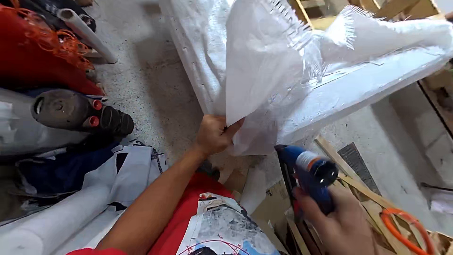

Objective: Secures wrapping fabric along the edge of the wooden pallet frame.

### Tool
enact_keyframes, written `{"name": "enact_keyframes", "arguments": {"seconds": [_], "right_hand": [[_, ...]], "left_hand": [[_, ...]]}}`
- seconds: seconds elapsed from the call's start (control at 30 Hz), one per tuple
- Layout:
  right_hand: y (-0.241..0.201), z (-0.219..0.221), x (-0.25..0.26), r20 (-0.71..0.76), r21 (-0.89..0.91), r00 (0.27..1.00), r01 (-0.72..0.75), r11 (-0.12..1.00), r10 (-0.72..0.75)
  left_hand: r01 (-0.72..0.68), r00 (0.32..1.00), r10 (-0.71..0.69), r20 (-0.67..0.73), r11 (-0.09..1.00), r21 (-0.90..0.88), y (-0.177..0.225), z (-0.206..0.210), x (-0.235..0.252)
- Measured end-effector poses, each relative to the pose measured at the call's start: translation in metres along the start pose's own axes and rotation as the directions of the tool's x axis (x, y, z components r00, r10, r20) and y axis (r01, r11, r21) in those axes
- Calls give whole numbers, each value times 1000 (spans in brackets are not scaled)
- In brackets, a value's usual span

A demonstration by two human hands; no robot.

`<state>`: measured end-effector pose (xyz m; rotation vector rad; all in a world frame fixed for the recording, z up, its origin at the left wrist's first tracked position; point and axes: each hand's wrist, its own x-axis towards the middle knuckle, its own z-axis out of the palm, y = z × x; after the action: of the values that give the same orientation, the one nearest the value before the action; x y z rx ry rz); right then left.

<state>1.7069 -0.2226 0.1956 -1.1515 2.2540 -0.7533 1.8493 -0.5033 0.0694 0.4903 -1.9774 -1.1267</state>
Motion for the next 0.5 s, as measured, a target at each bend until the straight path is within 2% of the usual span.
{"name": "enact_keyframes", "arguments": {"seconds": [0.07,0.17,0.3,0.5], "right_hand": [[-10,9,1,-24,-257,964,249,934,-263],[-19,13,13,2,-419,902,393,818,-432],[-25,10,37,22,-524,888,402,751,-460],[-32,16,42,104,-581,911,381,720,-398]], "left_hand": [[2,999,3,50,994,-108,-4,-5,6],[-12,982,37,185,990,-137,-8,-22,18],[-119,954,129,270,991,-54,-19,-33,34],[-52,951,115,285,974,-221,-32,-33,39]]}}
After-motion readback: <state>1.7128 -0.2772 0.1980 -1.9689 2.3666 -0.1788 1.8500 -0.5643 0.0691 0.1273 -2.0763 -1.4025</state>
